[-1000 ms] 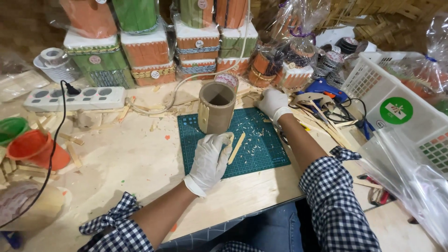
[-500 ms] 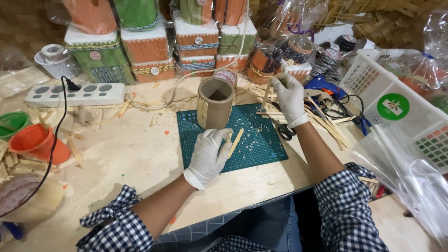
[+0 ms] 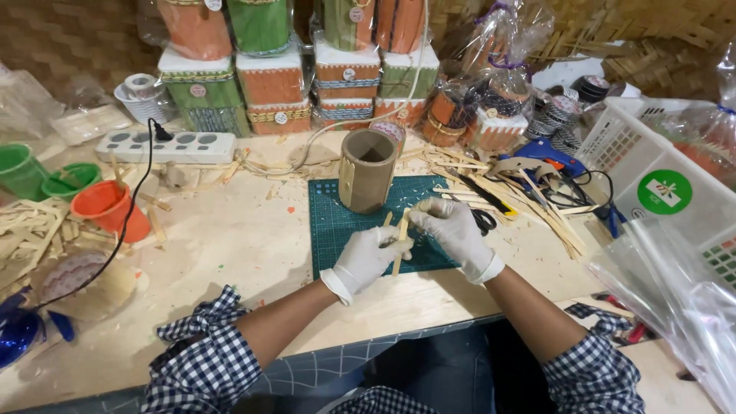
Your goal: Gluing small wooden sticks onto a cylindrical cardboard tube to create a decorative container.
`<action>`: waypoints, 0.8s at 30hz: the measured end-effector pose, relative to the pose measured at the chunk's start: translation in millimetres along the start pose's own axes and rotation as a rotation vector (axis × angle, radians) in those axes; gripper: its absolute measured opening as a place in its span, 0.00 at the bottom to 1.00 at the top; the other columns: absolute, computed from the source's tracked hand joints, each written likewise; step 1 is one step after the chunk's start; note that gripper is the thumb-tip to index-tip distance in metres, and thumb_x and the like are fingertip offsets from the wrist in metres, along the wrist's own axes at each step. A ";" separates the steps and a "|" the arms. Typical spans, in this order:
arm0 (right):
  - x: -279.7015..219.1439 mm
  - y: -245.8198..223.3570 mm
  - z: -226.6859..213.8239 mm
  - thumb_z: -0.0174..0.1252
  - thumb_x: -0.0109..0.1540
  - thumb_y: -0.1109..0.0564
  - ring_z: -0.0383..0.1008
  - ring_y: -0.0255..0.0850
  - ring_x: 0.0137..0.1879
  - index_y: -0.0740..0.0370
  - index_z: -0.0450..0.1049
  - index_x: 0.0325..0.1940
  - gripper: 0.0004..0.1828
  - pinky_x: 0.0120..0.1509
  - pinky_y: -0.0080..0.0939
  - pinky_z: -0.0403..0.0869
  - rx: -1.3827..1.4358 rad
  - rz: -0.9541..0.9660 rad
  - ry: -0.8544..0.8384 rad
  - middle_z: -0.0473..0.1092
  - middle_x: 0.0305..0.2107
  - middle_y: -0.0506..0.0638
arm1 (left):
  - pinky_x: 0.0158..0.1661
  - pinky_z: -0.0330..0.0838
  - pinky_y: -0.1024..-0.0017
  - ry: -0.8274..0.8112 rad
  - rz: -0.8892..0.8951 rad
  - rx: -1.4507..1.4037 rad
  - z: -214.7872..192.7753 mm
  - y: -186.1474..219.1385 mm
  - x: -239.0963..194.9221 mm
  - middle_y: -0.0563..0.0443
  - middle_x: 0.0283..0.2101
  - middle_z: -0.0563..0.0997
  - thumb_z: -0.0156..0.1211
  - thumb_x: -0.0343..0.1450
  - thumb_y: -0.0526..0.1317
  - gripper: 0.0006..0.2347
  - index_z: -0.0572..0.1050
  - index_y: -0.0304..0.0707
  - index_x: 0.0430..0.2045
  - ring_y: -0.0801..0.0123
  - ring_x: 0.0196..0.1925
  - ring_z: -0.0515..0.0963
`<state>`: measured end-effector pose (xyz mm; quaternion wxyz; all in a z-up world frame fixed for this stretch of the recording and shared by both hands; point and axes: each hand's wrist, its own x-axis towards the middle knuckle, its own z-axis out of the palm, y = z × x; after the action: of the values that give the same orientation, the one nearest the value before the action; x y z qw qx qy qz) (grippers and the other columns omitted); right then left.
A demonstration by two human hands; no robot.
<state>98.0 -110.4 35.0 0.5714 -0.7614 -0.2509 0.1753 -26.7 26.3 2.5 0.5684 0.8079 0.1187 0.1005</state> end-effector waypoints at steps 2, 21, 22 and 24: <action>3.6 2.8 -19.0 0.67 0.60 0.48 0.77 0.40 0.42 0.56 0.83 0.44 0.13 0.52 0.39 0.73 -0.277 -0.145 0.028 0.80 0.33 0.52 | 0.42 0.76 0.73 0.034 -0.027 -0.023 -9.8 2.0 3.2 0.60 0.33 0.87 0.64 0.72 0.48 0.06 0.83 0.51 0.32 0.69 0.38 0.85; 55.3 96.9 -115.4 0.65 0.60 0.41 0.74 0.57 0.63 0.54 0.80 0.53 0.23 0.66 0.57 0.72 -0.920 0.283 0.102 0.74 0.52 0.57 | 0.39 0.78 0.75 0.266 -0.099 -0.213 -6.6 2.2 2.8 0.48 0.31 0.85 0.60 0.74 0.37 0.06 0.82 0.36 0.36 0.73 0.35 0.81; 50.9 83.9 -110.4 0.65 0.60 0.41 0.74 0.57 0.63 0.54 0.80 0.53 0.23 0.66 0.57 0.72 -0.919 0.284 0.101 0.74 0.52 0.57 | 0.39 0.78 0.75 0.265 -0.101 -0.212 -6.7 7.0 7.7 0.48 0.31 0.85 0.60 0.74 0.37 0.06 0.82 0.36 0.36 0.73 0.35 0.81; 41.2 57.9 -101.7 0.65 0.59 0.40 0.74 0.57 0.63 0.54 0.80 0.54 0.25 0.67 0.57 0.72 -0.888 0.328 0.053 0.74 0.53 0.57 | 0.40 0.79 0.74 0.246 -0.117 -0.210 -5.2 16.4 17.4 0.52 0.31 0.85 0.59 0.74 0.40 0.06 0.83 0.42 0.35 0.74 0.36 0.82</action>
<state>198.2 -178.7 9.4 0.1614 -0.9659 -0.1635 0.1195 -10.5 30.9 20.2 0.6356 0.7175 0.2232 0.1772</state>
